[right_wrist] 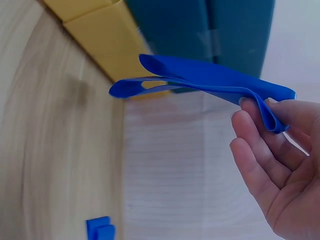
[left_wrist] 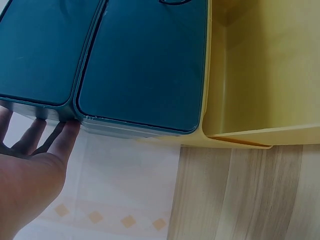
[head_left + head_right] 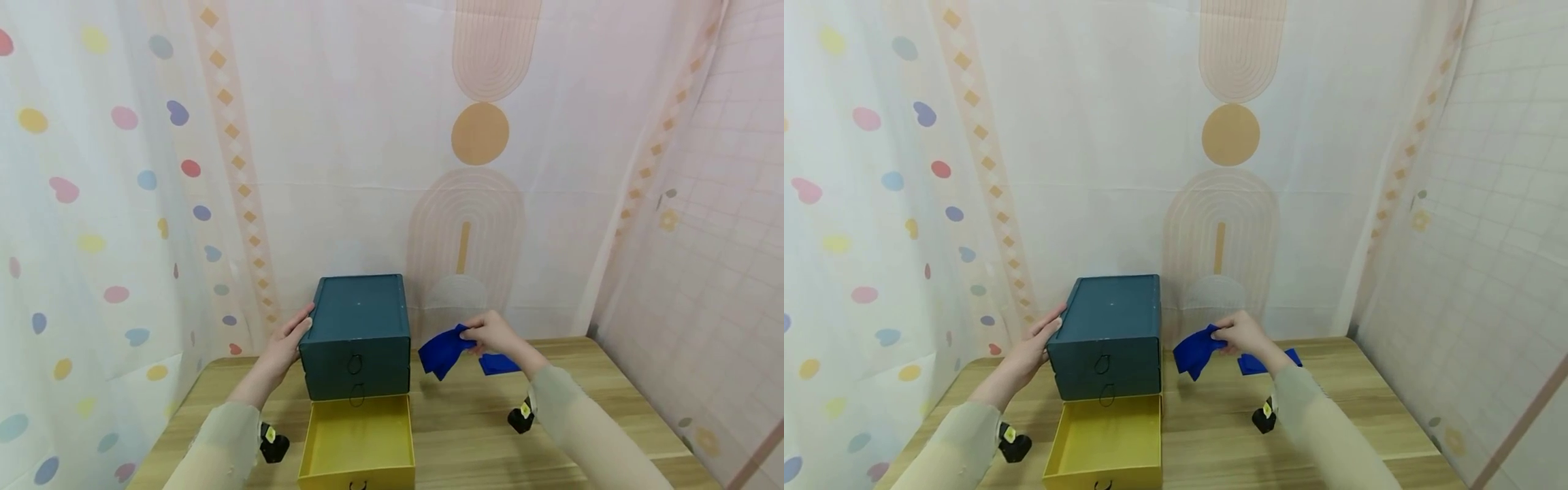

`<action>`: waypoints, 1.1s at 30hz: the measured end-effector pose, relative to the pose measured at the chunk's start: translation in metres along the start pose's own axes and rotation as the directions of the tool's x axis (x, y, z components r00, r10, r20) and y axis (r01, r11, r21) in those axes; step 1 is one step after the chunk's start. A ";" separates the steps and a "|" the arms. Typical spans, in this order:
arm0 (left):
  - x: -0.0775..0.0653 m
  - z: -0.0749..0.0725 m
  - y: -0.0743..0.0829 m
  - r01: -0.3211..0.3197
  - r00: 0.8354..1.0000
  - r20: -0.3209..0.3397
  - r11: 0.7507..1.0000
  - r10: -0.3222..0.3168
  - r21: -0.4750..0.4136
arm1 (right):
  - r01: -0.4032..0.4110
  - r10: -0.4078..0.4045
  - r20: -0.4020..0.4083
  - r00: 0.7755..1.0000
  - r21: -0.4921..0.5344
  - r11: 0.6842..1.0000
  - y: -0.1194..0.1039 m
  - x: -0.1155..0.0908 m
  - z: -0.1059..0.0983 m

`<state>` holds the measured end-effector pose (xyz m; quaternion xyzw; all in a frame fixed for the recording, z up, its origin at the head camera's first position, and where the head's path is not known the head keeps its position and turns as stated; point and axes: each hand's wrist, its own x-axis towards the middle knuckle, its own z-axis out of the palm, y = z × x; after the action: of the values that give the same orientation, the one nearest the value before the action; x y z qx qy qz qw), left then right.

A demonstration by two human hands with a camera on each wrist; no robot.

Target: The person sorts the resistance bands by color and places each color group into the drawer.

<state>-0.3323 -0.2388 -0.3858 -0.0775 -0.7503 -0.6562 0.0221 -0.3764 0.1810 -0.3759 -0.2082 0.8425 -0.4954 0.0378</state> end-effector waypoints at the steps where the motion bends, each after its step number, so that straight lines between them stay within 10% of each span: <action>1: 0.000 0.000 0.000 0.007 1.000 0.003 1.000 -0.007 -0.005 | 0.010 -0.010 0.011 1.000 -0.004 1.000 -0.004 -0.002 -0.001; 33: 0.004 -0.004 0.000 0.005 1.000 0.018 1.000 -0.005 -0.011 | 0.181 -0.165 0.223 0.961 -0.054 0.982 -0.076 -0.040 -0.001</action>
<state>-0.3362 -0.2428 -0.3845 -0.0816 -0.7469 -0.6598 0.0136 -0.3166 0.1652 -0.3164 -0.3354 0.8294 -0.4397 0.0786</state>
